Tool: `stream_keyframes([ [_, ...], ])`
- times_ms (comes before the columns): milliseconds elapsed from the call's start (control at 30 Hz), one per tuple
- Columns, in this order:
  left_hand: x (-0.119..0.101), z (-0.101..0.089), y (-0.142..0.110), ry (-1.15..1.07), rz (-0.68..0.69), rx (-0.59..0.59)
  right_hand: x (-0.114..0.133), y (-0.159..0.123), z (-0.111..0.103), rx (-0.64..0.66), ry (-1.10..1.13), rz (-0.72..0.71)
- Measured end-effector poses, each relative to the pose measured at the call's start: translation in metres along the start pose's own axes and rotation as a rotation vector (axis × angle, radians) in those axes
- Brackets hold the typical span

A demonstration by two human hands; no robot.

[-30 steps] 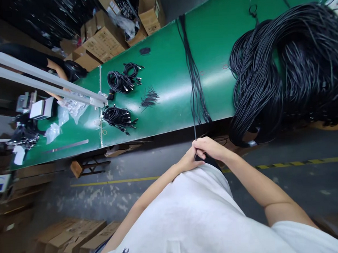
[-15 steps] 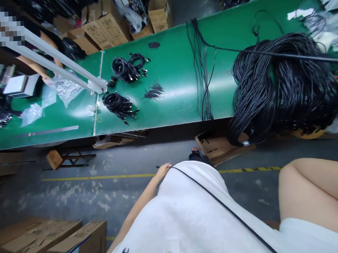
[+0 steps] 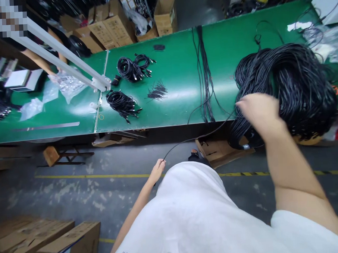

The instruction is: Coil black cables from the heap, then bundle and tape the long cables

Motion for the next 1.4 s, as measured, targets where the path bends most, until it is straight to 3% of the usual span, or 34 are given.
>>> stream_keyframes([
  [100,-0.051,0.008,-0.017,-0.267,0.115,0.219,0.117,-0.057,0.086,0.268,0.200,-0.426],
  [133,-0.067,0.003,-0.024,-0.409,0.141,0.270,0.150,-0.078,0.115,0.383,0.273,-0.588],
  [167,-0.079,-0.010,-0.030,-0.564,0.158,0.284,0.167,-0.092,0.140,0.490,0.320,-0.640],
  [200,-0.087,-0.031,-0.035,-0.718,0.176,0.244,0.169,-0.097,0.161,0.554,0.329,-0.608],
  [267,-0.091,-0.095,-0.042,-1.018,0.258,0.048,0.139,-0.090,0.181,0.581,0.305,-0.481],
  [333,-0.085,-0.161,-0.052,-1.239,0.416,-0.208,0.089,-0.074,0.177,0.520,0.245,-0.355],
  [367,-0.081,-0.183,-0.057,-1.266,0.454,-0.291,0.069,-0.069,0.171,0.497,0.203,-0.328],
  [400,-0.079,-0.192,-0.060,-1.231,0.435,-0.333,0.055,-0.068,0.165,0.501,0.154,-0.331],
  [433,-0.078,-0.188,-0.061,-1.139,0.366,-0.331,0.052,-0.071,0.160,0.527,0.114,-0.373],
  [500,-0.085,-0.154,-0.058,-0.831,0.217,-0.275,0.076,-0.090,0.151,0.623,0.100,-0.568],
  [600,-0.111,-0.069,-0.047,-0.513,0.188,0.025,0.143,-0.117,0.123,0.673,0.252,-0.837],
  [667,-0.123,-0.022,-0.045,-0.487,0.203,0.218,0.173,-0.108,0.104,0.568,0.293,-0.828],
  [767,-0.129,0.005,-0.053,-0.577,0.198,0.356,0.181,-0.074,0.089,0.409,0.244,-0.698],
  [933,-0.126,0.004,-0.064,-0.694,0.108,0.464,0.165,-0.045,0.097,0.370,0.283,-0.535],
  [1067,-0.126,-0.008,-0.065,-0.965,-0.016,0.454,0.151,-0.035,0.130,0.469,0.446,-0.490],
  [1133,-0.123,-0.032,-0.065,-1.145,-0.056,0.327,0.126,-0.030,0.156,0.545,0.505,-0.436],
  [1267,-0.110,-0.116,-0.075,-1.439,0.095,-0.190,0.061,-0.043,0.200,0.608,0.309,-0.356],
  [1333,-0.104,-0.141,-0.081,-1.441,0.148,-0.328,0.058,-0.072,0.200,0.626,0.191,-0.495],
  [1400,-0.101,-0.136,-0.075,-1.337,0.090,-0.280,0.085,-0.112,0.179,0.679,0.206,-0.744],
])
Point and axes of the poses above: each hand's wrist, its own y-axis towards the middle knuckle, its own z-axis out of the palm, x = y × z, the point moved 7 cm from there along y, towards the middle knuckle, and after that the axes turned 1 degree about -x, right-handed, at the moved point
